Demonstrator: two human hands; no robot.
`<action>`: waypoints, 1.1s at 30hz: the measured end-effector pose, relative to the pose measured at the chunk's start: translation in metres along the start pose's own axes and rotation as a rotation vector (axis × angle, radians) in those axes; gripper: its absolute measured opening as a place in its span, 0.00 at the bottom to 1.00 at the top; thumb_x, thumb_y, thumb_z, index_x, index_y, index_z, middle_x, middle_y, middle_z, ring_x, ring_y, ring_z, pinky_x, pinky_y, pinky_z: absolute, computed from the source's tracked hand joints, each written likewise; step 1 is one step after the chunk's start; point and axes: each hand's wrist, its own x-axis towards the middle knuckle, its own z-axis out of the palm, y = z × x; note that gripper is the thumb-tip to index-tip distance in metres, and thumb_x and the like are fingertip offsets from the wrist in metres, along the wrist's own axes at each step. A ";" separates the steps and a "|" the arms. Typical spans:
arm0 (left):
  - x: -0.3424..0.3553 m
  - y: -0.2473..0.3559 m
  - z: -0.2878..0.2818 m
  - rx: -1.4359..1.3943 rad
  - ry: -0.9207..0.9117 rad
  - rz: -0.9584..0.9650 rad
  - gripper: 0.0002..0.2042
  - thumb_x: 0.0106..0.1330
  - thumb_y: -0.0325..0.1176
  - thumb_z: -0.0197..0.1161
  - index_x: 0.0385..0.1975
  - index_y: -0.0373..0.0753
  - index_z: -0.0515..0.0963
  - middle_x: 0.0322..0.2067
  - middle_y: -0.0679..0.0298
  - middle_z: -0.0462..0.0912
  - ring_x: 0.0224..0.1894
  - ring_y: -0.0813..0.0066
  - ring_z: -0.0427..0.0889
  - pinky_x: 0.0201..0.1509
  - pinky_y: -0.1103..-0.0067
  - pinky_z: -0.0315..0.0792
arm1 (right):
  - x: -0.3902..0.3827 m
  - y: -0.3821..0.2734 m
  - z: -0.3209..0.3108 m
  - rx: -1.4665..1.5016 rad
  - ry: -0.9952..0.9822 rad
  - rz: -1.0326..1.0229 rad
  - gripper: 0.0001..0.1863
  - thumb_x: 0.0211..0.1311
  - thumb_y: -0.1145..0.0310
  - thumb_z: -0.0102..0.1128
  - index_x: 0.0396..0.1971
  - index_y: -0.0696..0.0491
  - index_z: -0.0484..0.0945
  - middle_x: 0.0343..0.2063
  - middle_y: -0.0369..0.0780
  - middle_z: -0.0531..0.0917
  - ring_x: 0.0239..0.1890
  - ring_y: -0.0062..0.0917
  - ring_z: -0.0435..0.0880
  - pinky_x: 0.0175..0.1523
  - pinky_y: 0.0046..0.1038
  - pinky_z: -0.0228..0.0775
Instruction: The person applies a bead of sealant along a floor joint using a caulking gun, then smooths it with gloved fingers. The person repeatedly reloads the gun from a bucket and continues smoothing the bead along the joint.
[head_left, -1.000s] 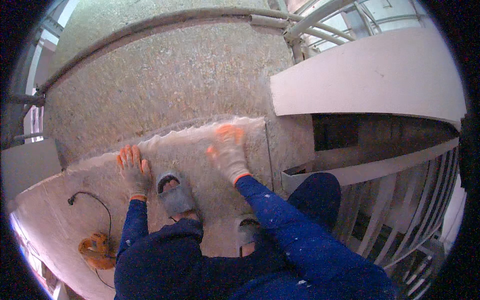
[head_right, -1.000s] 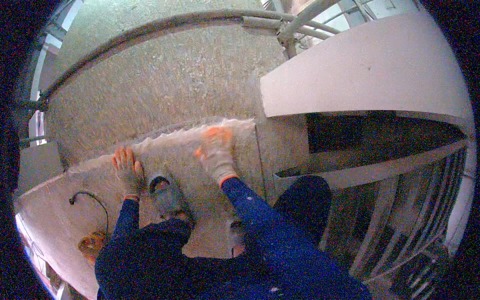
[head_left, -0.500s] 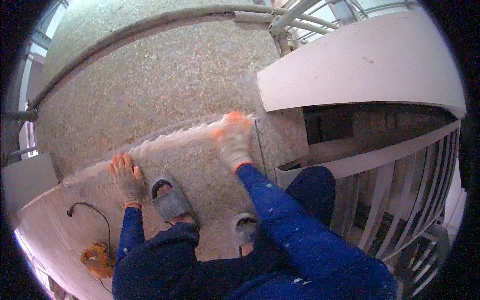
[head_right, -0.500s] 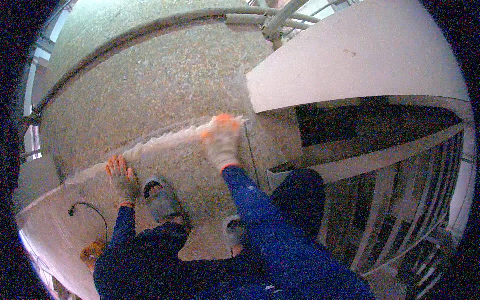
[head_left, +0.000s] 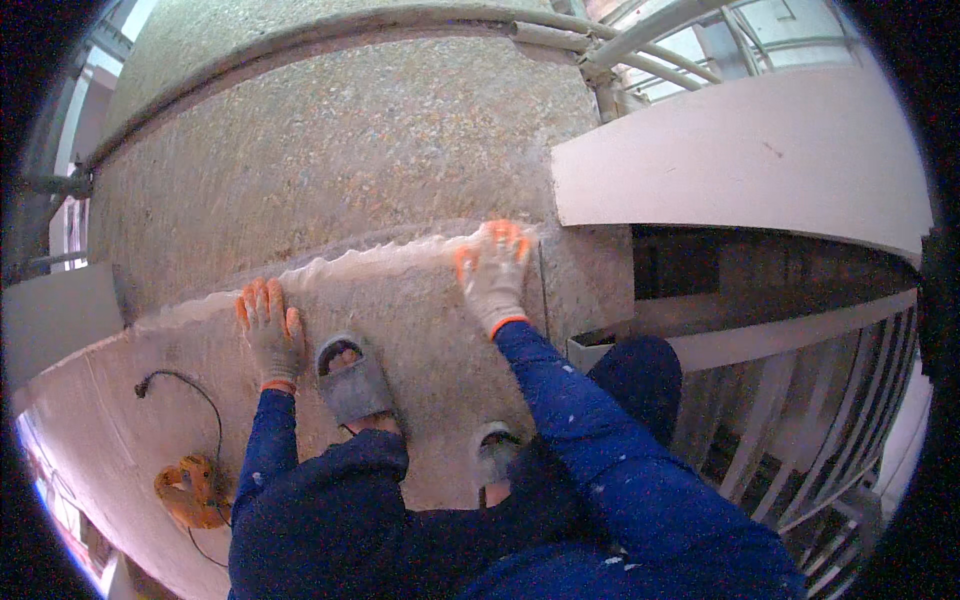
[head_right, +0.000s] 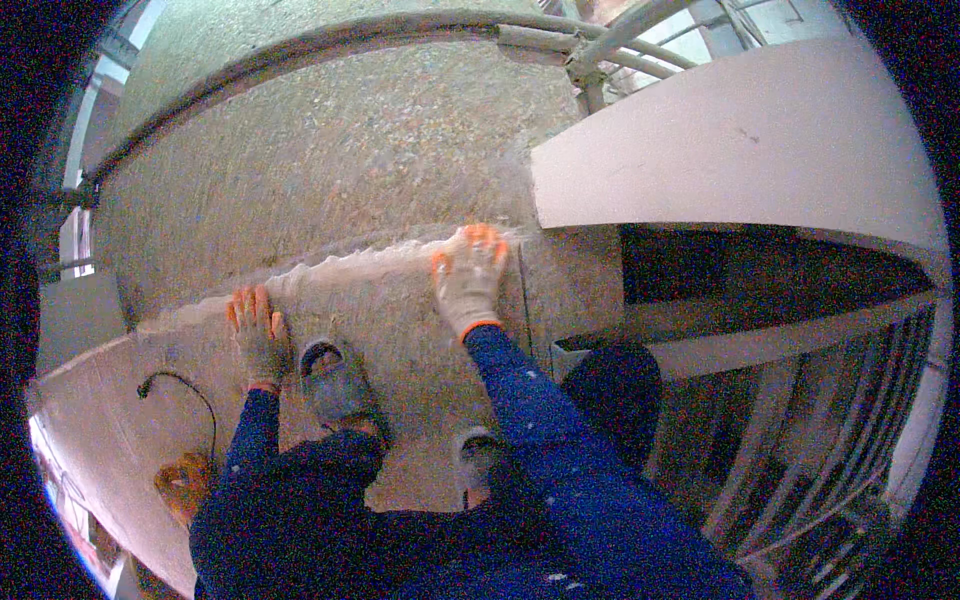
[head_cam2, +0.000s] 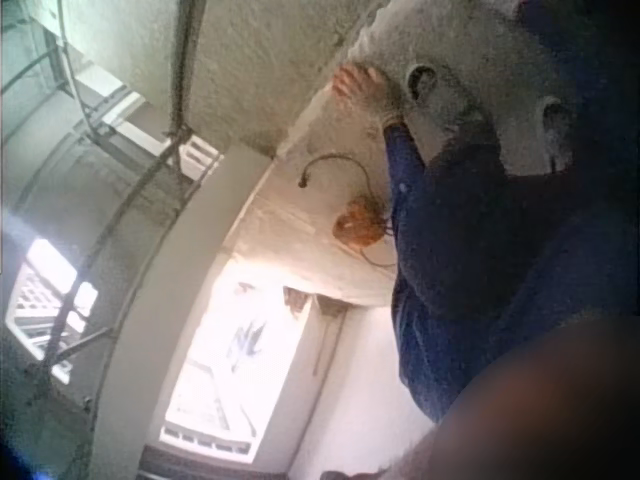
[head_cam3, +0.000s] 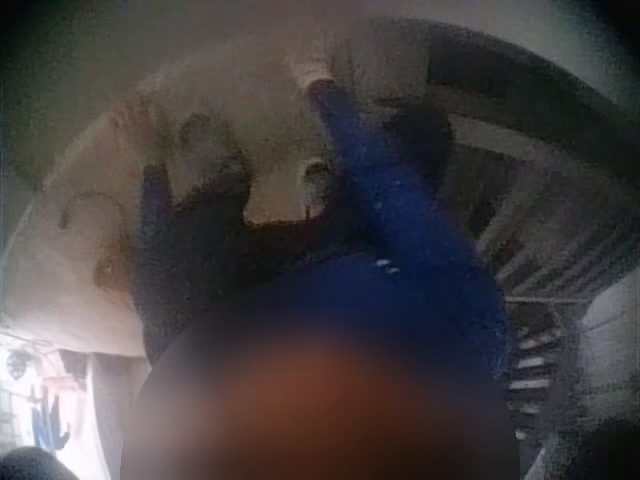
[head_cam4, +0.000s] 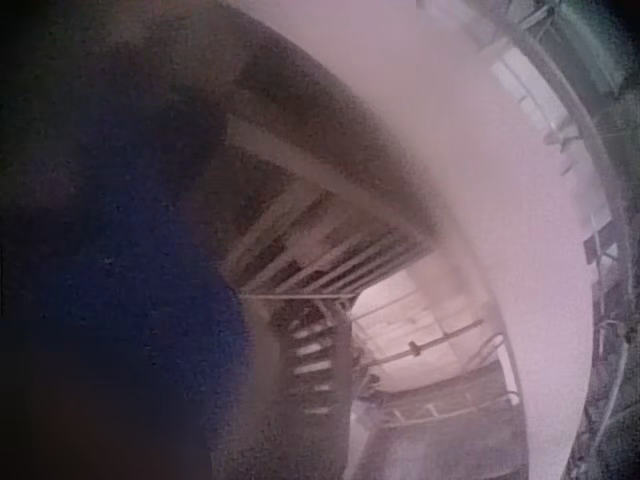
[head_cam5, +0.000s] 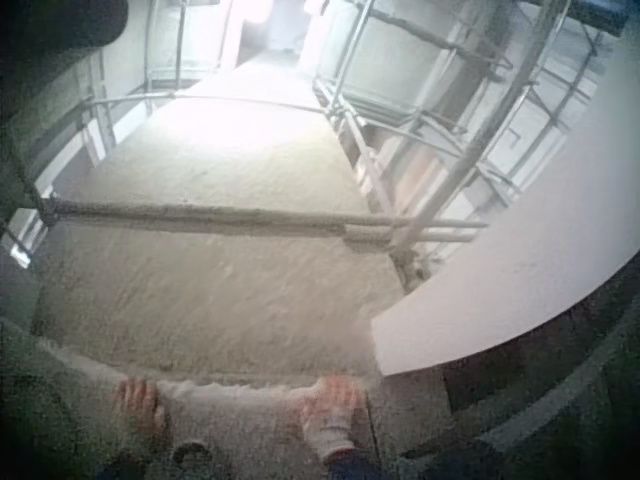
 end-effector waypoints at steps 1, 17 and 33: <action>0.000 0.000 0.000 0.020 0.021 0.008 0.30 0.69 0.40 0.57 0.71 0.37 0.68 0.73 0.50 0.66 0.77 0.46 0.57 0.82 0.50 0.44 | 0.000 0.001 -0.002 0.074 -0.074 -0.137 0.39 0.69 0.48 0.58 0.70 0.61 0.68 0.71 0.54 0.68 0.77 0.49 0.59 0.79 0.59 0.38; 0.001 0.000 0.003 -0.031 0.061 -0.008 0.29 0.69 0.41 0.58 0.69 0.37 0.70 0.71 0.50 0.67 0.76 0.46 0.59 0.81 0.50 0.47 | 0.012 0.005 -0.005 0.019 0.128 0.056 0.34 0.66 0.51 0.61 0.67 0.55 0.70 0.67 0.50 0.71 0.71 0.50 0.65 0.77 0.62 0.43; 0.002 0.005 -0.005 -0.043 0.036 -0.029 0.28 0.70 0.40 0.57 0.69 0.37 0.70 0.72 0.51 0.67 0.77 0.47 0.58 0.82 0.52 0.47 | -0.005 -0.086 -0.002 0.134 -0.216 -0.175 0.37 0.74 0.49 0.50 0.75 0.56 0.61 0.76 0.51 0.61 0.80 0.47 0.52 0.81 0.58 0.33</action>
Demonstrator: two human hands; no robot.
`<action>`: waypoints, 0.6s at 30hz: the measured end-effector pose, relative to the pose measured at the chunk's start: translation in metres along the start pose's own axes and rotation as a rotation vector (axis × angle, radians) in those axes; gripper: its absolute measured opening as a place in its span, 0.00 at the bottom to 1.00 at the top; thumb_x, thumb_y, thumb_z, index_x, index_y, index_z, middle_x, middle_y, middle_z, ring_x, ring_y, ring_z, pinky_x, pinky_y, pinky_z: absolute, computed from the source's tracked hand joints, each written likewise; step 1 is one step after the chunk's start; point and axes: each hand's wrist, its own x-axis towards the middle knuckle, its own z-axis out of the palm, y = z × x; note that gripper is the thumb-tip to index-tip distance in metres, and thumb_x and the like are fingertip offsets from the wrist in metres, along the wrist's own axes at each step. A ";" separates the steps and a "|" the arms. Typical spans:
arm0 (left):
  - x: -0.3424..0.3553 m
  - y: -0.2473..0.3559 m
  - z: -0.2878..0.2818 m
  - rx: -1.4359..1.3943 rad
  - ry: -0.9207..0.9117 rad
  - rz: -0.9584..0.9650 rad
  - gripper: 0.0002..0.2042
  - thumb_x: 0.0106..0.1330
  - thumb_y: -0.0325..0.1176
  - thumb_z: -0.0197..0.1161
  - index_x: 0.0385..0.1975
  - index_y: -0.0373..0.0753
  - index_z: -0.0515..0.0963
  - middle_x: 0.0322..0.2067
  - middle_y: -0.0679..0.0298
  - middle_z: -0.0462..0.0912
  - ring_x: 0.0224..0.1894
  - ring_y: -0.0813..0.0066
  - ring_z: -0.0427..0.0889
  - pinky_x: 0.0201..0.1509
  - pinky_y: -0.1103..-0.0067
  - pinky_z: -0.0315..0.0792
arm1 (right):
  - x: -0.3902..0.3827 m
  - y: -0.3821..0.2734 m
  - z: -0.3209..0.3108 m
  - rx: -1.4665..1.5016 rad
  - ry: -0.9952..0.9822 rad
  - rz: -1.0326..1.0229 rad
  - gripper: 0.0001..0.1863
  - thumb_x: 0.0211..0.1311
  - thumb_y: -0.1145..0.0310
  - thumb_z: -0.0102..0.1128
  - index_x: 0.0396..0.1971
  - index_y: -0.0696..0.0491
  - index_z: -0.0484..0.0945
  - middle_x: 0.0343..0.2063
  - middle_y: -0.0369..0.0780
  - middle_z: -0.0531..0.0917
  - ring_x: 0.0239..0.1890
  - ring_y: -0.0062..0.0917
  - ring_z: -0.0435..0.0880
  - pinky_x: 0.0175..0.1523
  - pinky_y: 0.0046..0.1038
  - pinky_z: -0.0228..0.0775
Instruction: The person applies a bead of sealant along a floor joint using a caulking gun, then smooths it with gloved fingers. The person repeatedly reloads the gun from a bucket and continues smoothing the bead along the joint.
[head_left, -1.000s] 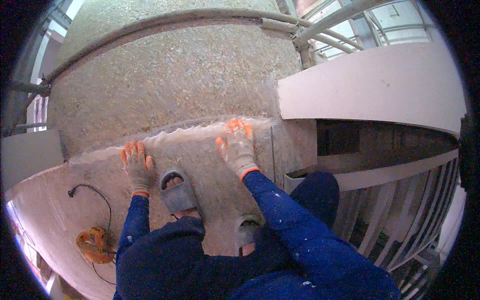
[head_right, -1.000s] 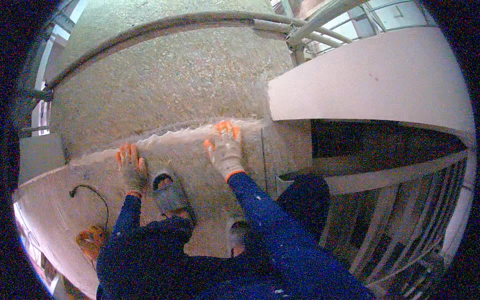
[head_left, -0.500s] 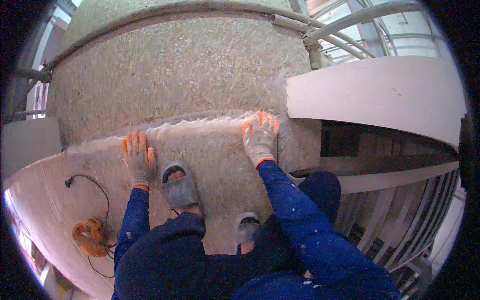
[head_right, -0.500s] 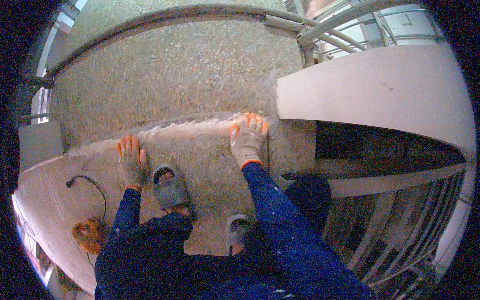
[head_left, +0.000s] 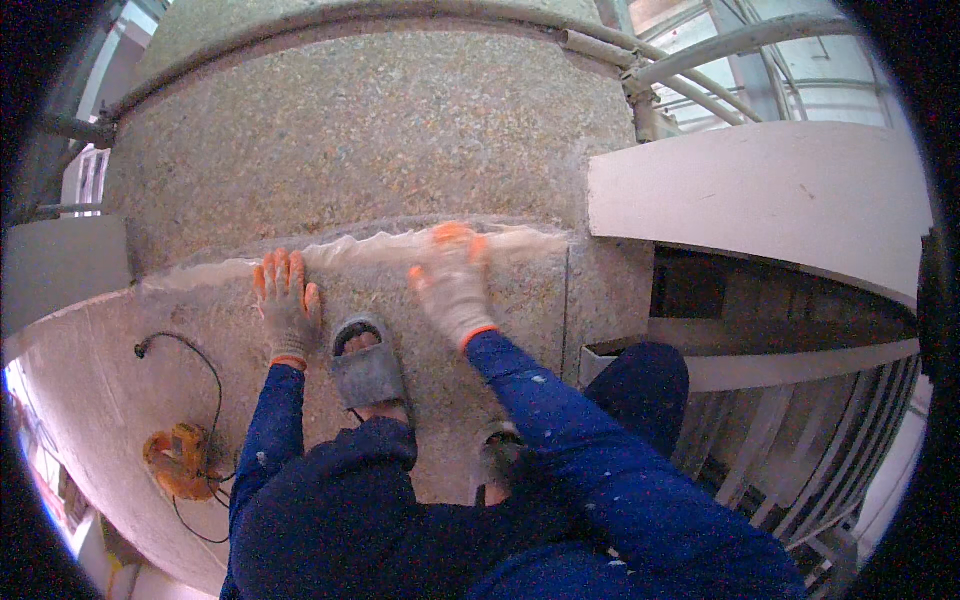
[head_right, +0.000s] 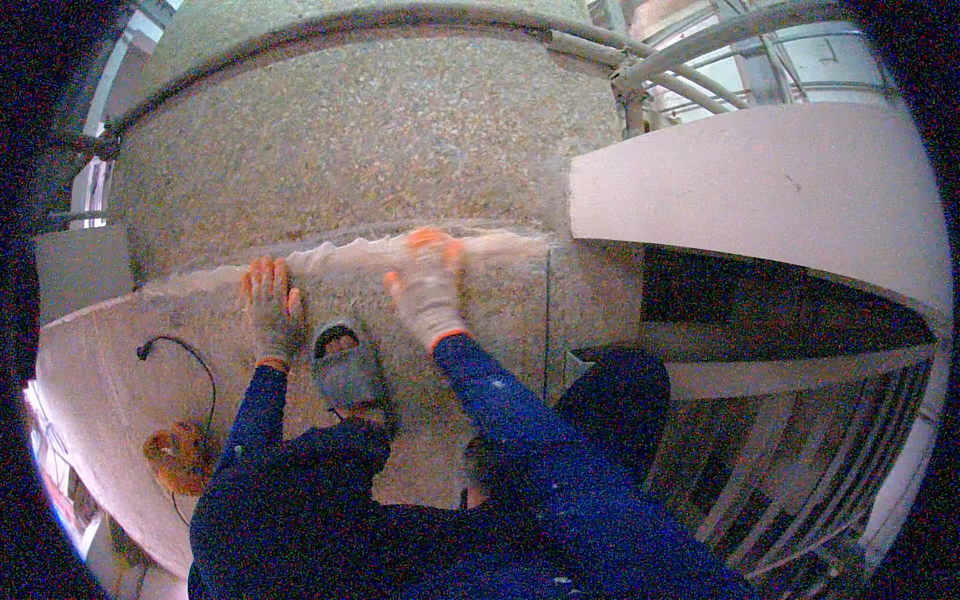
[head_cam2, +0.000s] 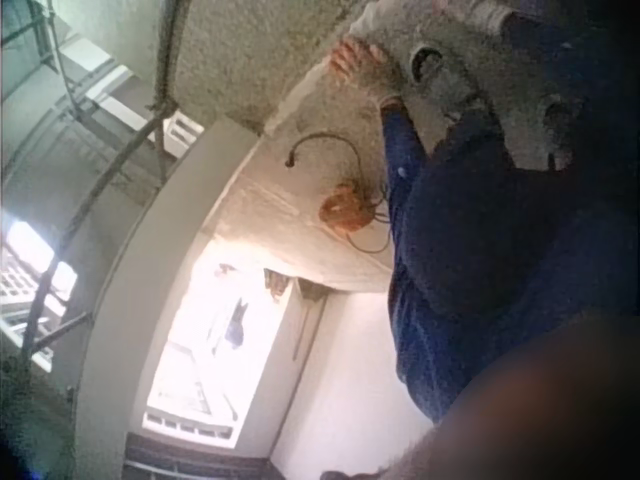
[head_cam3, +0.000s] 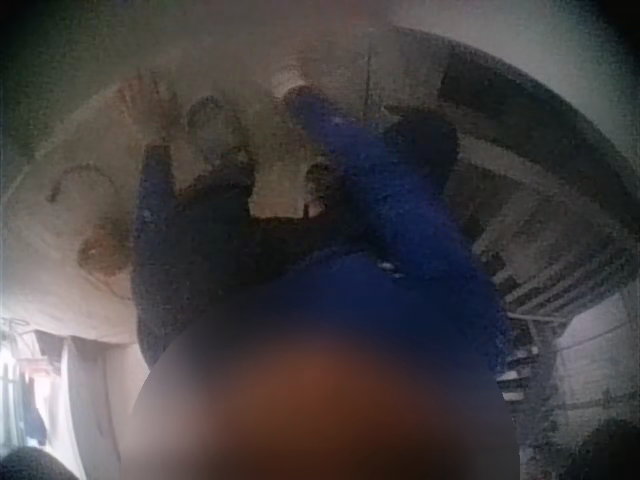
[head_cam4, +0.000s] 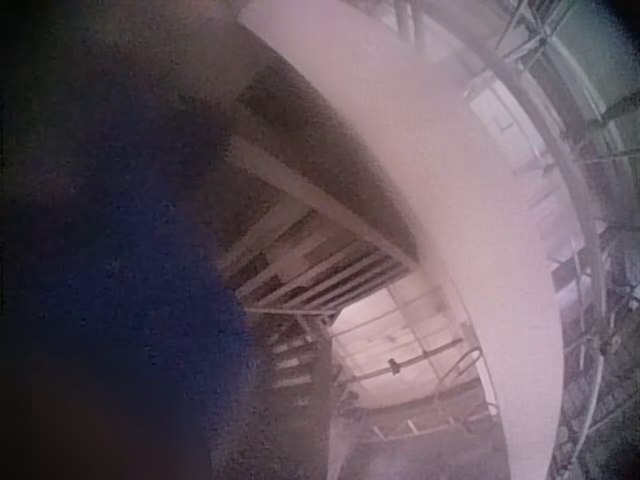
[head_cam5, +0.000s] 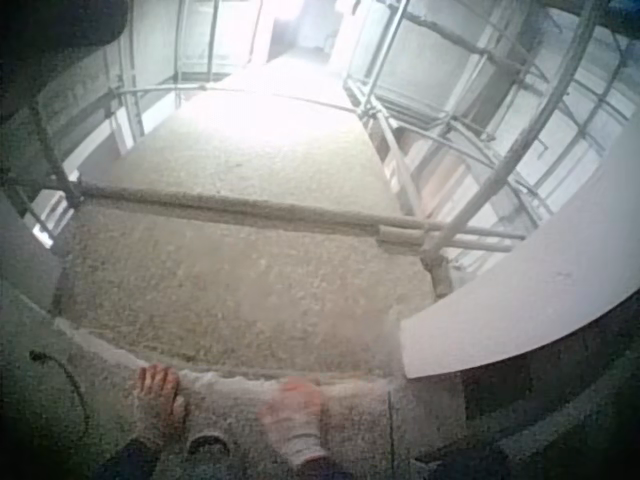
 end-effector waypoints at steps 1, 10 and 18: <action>0.002 0.000 0.001 0.011 0.019 0.003 0.28 0.69 0.40 0.58 0.68 0.37 0.71 0.71 0.52 0.69 0.76 0.47 0.59 0.81 0.51 0.48 | 0.000 -0.017 0.011 0.031 -0.062 -0.081 0.38 0.74 0.48 0.51 0.75 0.56 0.60 0.76 0.51 0.61 0.80 0.47 0.51 0.81 0.57 0.33; 0.004 0.001 -0.004 0.013 -0.038 0.014 0.29 0.71 0.44 0.57 0.70 0.40 0.69 0.73 0.55 0.66 0.78 0.46 0.57 0.82 0.48 0.43 | -0.006 0.111 -0.010 -0.228 -0.025 0.134 0.42 0.73 0.46 0.53 0.78 0.55 0.56 0.78 0.47 0.58 0.81 0.44 0.49 0.81 0.58 0.29; 0.063 0.072 0.003 -0.320 -0.292 0.494 0.26 0.75 0.47 0.55 0.69 0.45 0.72 0.74 0.60 0.66 0.78 0.53 0.58 0.82 0.50 0.45 | 0.008 -0.012 0.021 -0.063 -0.081 -0.319 0.41 0.69 0.48 0.58 0.76 0.55 0.61 0.78 0.46 0.59 0.81 0.43 0.49 0.83 0.54 0.27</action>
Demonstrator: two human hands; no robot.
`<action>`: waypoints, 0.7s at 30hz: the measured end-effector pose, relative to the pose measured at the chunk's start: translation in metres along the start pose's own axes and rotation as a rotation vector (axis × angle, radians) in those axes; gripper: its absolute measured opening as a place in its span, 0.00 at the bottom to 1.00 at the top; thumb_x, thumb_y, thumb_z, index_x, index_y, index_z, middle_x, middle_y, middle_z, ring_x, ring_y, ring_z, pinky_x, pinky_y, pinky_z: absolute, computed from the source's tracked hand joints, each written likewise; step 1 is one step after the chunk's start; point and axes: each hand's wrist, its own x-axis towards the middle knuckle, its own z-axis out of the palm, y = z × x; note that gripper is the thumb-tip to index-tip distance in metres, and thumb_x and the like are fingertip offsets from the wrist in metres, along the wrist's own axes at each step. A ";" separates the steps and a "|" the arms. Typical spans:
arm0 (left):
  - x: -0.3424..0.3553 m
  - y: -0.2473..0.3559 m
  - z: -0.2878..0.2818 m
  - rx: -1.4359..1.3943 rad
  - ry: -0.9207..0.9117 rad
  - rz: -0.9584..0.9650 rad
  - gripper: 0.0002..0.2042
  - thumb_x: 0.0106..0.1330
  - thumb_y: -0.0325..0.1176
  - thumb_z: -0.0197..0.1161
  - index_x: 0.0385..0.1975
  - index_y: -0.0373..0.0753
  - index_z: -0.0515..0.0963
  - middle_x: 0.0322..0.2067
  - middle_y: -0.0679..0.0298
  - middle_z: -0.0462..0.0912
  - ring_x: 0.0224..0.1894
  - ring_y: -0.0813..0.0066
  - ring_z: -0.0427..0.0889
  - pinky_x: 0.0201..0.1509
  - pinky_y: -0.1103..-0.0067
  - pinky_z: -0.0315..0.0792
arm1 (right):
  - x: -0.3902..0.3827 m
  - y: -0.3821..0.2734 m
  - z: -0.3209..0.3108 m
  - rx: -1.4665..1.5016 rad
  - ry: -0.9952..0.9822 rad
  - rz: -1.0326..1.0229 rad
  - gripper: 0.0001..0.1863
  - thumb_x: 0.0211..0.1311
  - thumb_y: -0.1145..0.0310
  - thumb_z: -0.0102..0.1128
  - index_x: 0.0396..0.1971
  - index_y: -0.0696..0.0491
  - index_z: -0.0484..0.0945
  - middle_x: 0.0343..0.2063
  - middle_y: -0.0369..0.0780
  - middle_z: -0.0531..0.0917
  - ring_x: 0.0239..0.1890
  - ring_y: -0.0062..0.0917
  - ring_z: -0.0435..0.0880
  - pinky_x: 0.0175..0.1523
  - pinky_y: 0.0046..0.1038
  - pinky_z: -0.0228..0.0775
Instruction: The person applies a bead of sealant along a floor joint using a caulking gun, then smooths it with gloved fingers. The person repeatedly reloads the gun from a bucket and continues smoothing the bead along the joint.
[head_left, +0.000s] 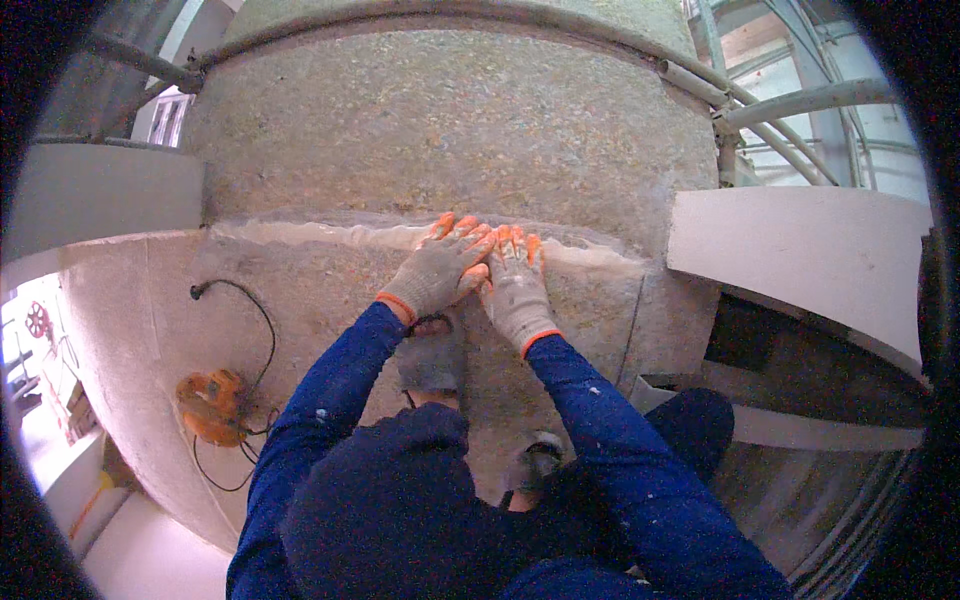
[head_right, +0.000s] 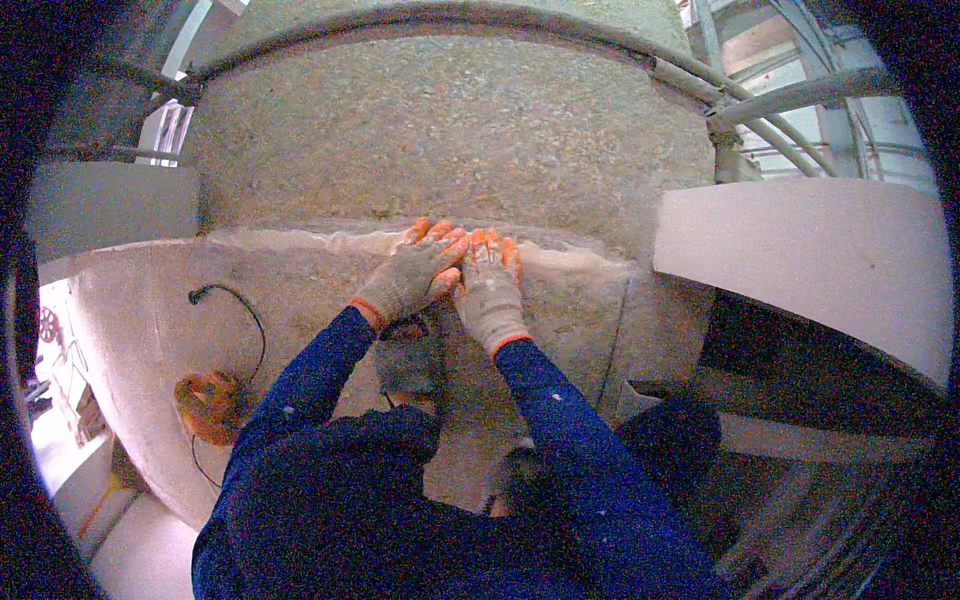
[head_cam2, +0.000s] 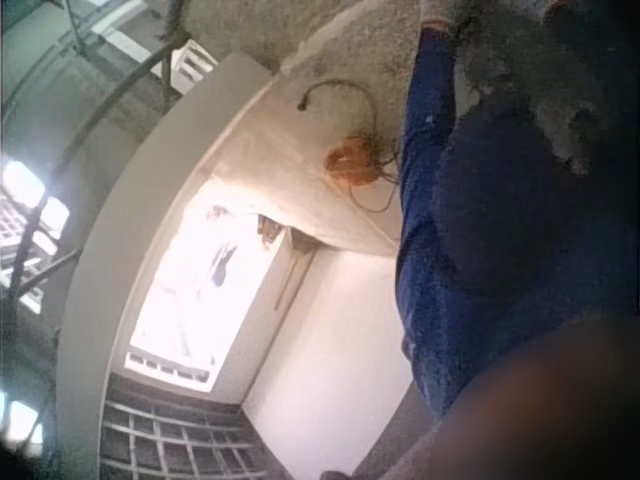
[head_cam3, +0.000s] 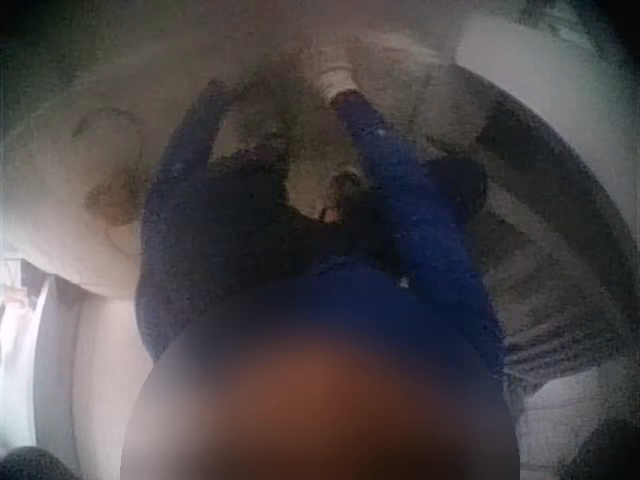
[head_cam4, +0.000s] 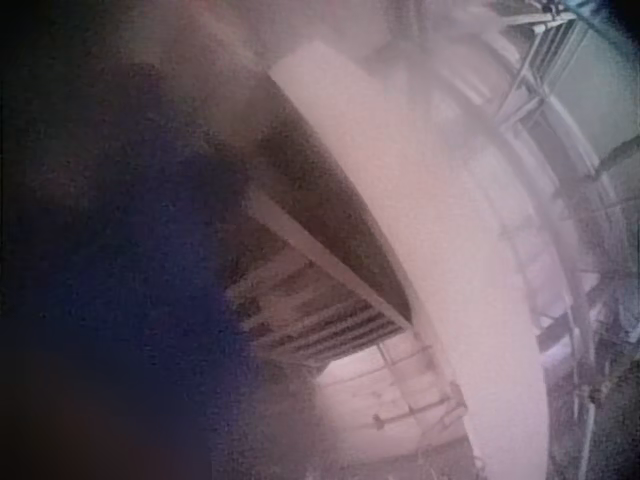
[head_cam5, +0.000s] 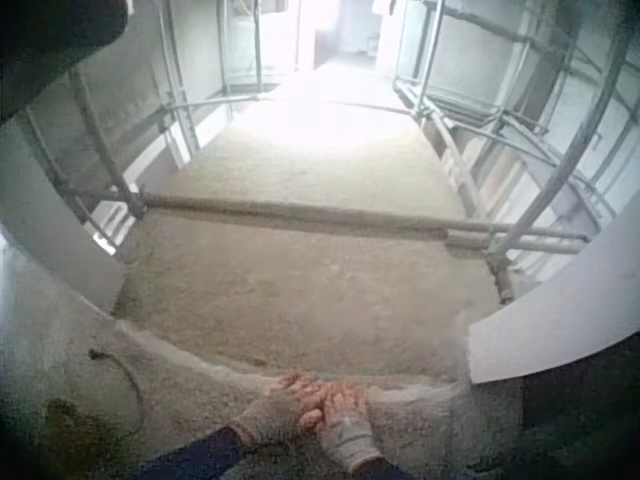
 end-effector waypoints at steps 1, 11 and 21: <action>-0.003 -0.007 -0.004 0.003 0.004 0.017 0.26 0.74 0.48 0.56 0.69 0.44 0.72 0.74 0.60 0.66 0.78 0.54 0.59 0.82 0.50 0.46 | -0.001 0.005 -0.003 0.061 -0.024 0.056 0.41 0.68 0.50 0.60 0.76 0.55 0.61 0.77 0.47 0.59 0.81 0.43 0.49 0.83 0.53 0.28; -0.122 -0.037 -0.009 0.520 0.089 -0.714 0.31 0.74 0.49 0.56 0.72 0.38 0.67 0.74 0.50 0.64 0.78 0.51 0.57 0.82 0.52 0.43 | -0.012 0.032 -0.011 0.110 0.079 0.001 0.39 0.68 0.57 0.59 0.77 0.49 0.59 0.80 0.43 0.55 0.82 0.45 0.45 0.82 0.57 0.24; -0.079 -0.024 -0.007 0.156 0.175 -0.699 0.36 0.71 0.54 0.58 0.71 0.34 0.67 0.72 0.45 0.66 0.77 0.47 0.58 0.81 0.53 0.46 | -0.018 0.060 -0.060 -0.001 -0.174 -0.236 0.40 0.68 0.58 0.61 0.77 0.53 0.59 0.77 0.47 0.61 0.80 0.45 0.53 0.83 0.48 0.37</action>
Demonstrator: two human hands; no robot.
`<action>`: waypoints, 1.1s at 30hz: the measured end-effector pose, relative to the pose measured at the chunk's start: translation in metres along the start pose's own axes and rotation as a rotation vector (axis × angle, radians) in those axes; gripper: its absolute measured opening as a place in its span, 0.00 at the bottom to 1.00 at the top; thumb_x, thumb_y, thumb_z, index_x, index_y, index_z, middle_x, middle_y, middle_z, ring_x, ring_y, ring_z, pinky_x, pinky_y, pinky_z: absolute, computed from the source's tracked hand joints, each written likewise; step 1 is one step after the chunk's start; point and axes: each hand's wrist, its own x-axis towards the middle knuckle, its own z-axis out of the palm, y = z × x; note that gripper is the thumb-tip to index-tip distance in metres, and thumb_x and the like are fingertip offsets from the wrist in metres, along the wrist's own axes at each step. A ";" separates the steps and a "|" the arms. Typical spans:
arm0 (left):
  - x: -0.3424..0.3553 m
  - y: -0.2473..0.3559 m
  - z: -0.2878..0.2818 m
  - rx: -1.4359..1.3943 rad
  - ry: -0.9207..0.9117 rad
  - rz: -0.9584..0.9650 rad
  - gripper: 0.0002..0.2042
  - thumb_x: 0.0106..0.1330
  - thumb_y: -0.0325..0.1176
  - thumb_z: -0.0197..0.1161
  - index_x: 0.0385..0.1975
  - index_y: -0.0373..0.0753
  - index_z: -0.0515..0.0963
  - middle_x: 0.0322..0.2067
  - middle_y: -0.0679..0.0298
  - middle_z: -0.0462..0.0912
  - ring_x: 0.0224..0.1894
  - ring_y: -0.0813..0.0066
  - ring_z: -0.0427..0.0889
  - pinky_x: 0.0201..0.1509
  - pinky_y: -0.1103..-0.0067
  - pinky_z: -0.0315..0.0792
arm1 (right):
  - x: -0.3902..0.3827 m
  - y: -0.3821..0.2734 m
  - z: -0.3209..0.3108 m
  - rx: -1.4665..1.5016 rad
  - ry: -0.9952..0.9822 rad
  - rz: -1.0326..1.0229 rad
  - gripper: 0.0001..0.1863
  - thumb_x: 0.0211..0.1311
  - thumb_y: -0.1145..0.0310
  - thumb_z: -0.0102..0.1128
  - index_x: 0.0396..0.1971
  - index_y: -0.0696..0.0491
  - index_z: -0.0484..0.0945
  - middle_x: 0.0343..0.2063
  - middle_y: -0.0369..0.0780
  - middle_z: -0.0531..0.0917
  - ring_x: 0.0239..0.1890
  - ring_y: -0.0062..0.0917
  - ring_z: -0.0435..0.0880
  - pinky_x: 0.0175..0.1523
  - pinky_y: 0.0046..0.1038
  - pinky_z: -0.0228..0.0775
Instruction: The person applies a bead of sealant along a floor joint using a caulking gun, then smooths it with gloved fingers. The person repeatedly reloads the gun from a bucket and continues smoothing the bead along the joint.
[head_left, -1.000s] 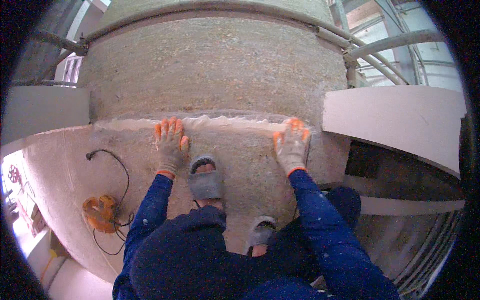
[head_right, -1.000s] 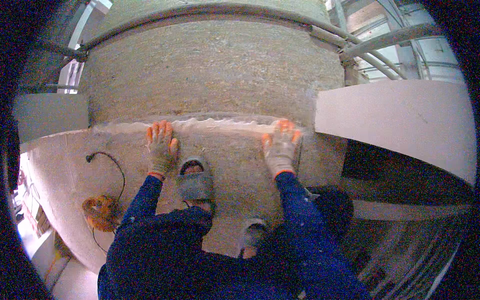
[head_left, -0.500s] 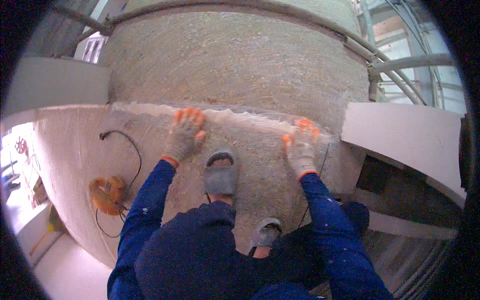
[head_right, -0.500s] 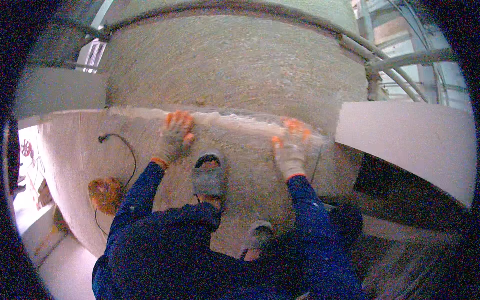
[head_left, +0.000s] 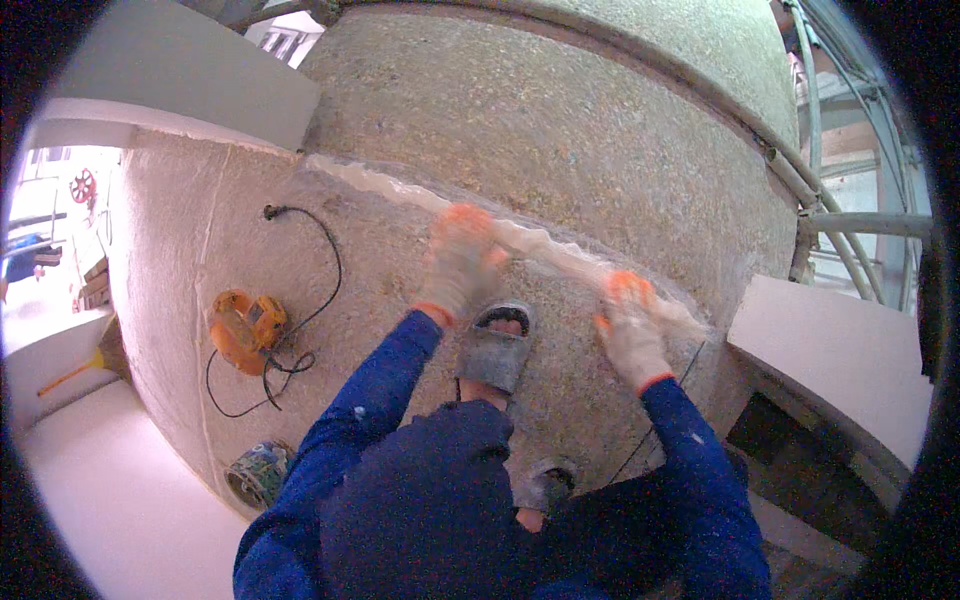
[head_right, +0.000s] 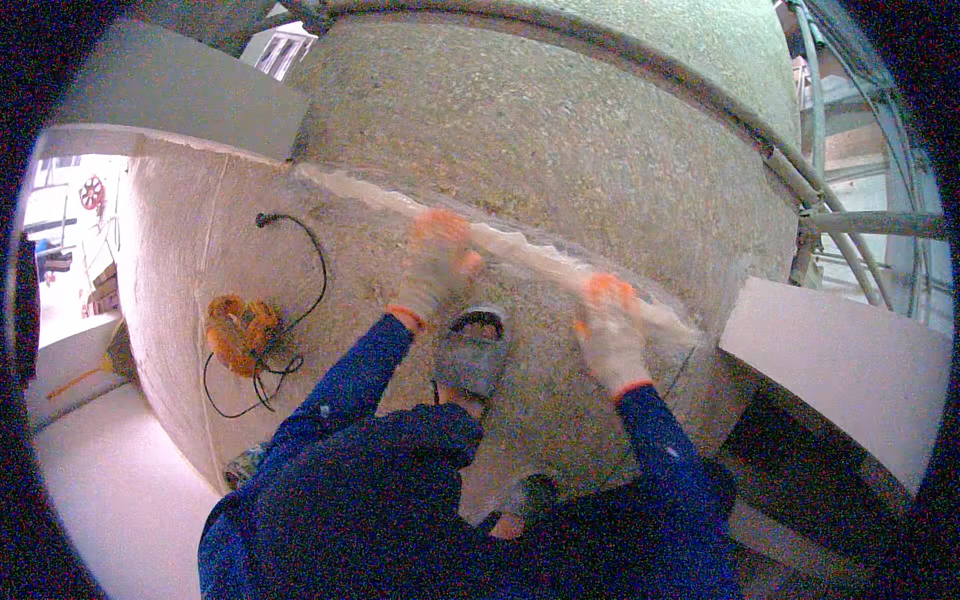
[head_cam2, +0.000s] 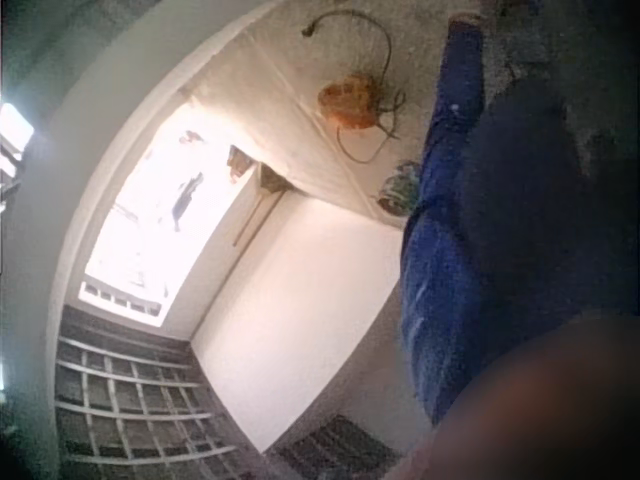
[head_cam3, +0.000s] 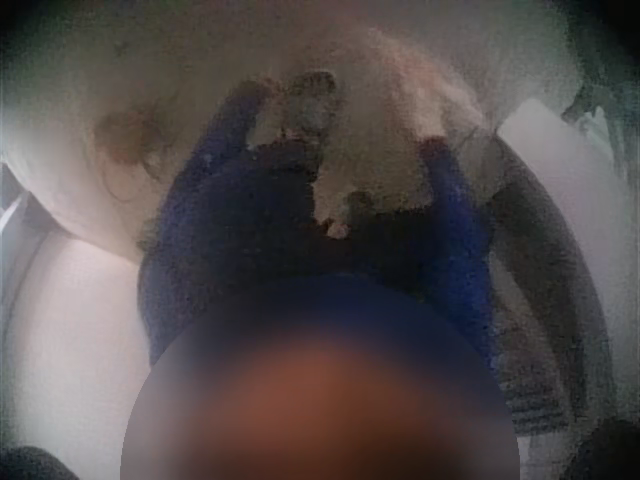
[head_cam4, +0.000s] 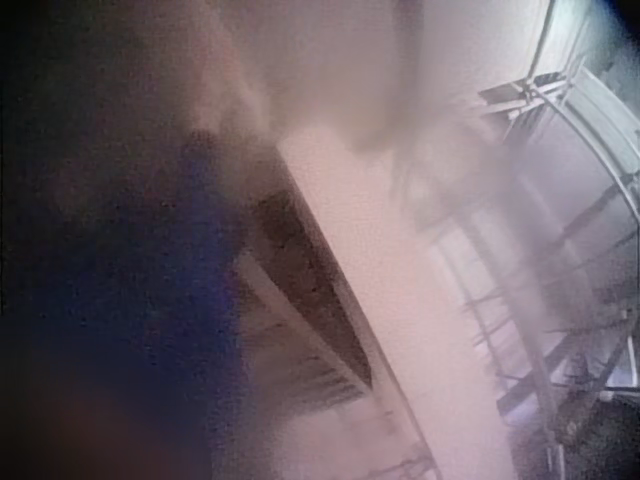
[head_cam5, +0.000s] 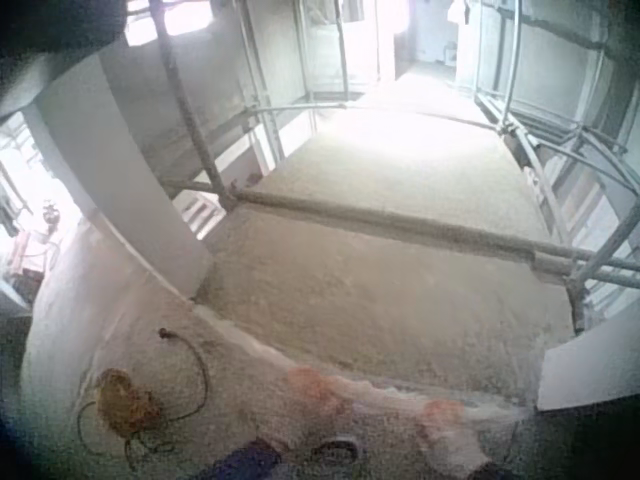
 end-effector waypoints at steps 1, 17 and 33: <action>0.007 -0.026 0.002 0.049 0.002 -0.227 0.37 0.70 0.56 0.59 0.70 0.32 0.67 0.72 0.43 0.66 0.77 0.45 0.59 0.81 0.54 0.47 | -0.023 0.010 -0.019 -0.005 -0.001 0.043 0.41 0.67 0.58 0.63 0.77 0.55 0.59 0.76 0.49 0.62 0.80 0.43 0.54 0.83 0.48 0.39; 0.014 0.045 0.003 0.116 0.338 -0.176 0.27 0.65 0.52 0.62 0.49 0.32 0.79 0.47 0.45 0.82 0.57 0.45 0.77 0.65 0.51 0.66 | -0.125 0.007 -0.138 0.464 -0.079 0.195 0.27 0.71 0.68 0.63 0.67 0.59 0.73 0.68 0.56 0.72 0.74 0.49 0.66 0.77 0.41 0.57; 0.015 0.106 0.033 -0.067 -0.143 0.196 0.44 0.69 0.63 0.55 0.73 0.30 0.62 0.74 0.38 0.60 0.79 0.41 0.51 0.82 0.49 0.40 | -0.141 -0.019 -0.182 0.414 -0.185 0.180 0.27 0.70 0.63 0.63 0.64 0.62 0.74 0.66 0.56 0.75 0.73 0.51 0.67 0.77 0.43 0.57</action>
